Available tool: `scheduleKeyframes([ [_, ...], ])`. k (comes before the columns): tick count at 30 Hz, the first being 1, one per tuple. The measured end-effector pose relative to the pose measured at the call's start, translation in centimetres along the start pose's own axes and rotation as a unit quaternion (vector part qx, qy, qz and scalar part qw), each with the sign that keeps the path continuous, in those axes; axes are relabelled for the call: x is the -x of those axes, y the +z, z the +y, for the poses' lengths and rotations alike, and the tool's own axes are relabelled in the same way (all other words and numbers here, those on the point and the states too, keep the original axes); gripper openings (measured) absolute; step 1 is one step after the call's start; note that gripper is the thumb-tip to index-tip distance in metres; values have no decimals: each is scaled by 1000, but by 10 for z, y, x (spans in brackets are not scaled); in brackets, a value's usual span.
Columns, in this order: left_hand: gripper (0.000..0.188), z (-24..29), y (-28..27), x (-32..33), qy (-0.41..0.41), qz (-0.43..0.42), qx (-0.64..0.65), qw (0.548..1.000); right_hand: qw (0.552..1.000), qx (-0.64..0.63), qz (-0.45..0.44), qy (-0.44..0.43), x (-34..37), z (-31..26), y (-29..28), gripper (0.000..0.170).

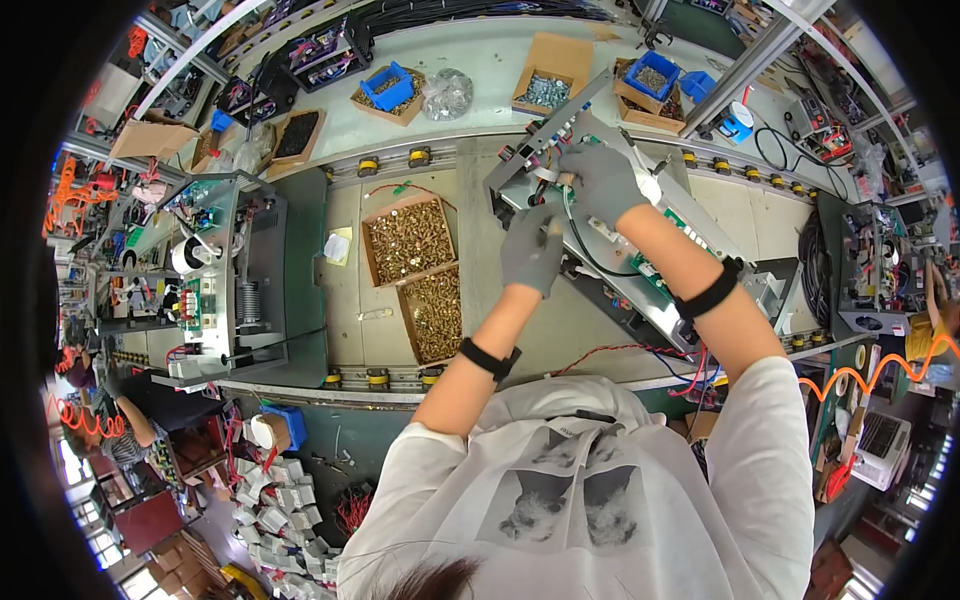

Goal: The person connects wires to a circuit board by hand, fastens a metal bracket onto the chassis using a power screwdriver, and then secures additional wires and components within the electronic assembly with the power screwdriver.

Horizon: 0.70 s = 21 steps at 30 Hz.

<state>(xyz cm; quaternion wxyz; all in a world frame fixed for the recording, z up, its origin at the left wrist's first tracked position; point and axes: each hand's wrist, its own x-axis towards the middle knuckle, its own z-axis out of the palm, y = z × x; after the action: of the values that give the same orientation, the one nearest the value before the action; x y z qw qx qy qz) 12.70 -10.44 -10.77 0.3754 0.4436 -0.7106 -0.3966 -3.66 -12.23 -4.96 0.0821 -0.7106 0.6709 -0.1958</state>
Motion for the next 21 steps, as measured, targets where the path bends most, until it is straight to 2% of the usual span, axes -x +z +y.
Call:
scheduleKeyframes([
  [2,28,-2,1,-12,-19,-20,-22,999,995,57,66,-40,-7,8,9,19],
  [3,29,1,-2,-17,-15,-29,-74,997,996,56,63,-42,-11,8,9,19],
  [4,30,3,-6,-21,-12,-38,-126,991,997,56,42,-14,-14,8,8,19],
  [5,31,7,-8,-23,-49,-79,-147,985,998,56,21,16,-16,7,8,19],
  [6,31,7,-8,-23,-52,-78,-147,985,998,55,17,14,-18,6,7,19],
  [8,32,7,-6,-24,-74,-85,-148,983,989,75,-58,112,-23,6,3,20],
  [9,34,10,-8,-24,-74,-81,-135,985,985,91,-77,125,-25,8,3,21],
  [12,33,8,-5,-23,-79,-68,-109,989,993,80,-35,81,-24,7,0,24],
  [16,31,5,-2,-25,-93,-75,-110,987,989,88,-59,103,-29,6,-1,25],
  [18,31,2,1,-25,-92,-70,-115,987,979,170,-81,76,-30,1,-5,27],
  [19,31,1,1,-25,-93,-70,-115,986,979,170,-82,77,-27,1,-4,27],
  [21,26,0,1,-26,-85,-62,-86,991,972,228,-56,4,-21,-1,-3,26],
])
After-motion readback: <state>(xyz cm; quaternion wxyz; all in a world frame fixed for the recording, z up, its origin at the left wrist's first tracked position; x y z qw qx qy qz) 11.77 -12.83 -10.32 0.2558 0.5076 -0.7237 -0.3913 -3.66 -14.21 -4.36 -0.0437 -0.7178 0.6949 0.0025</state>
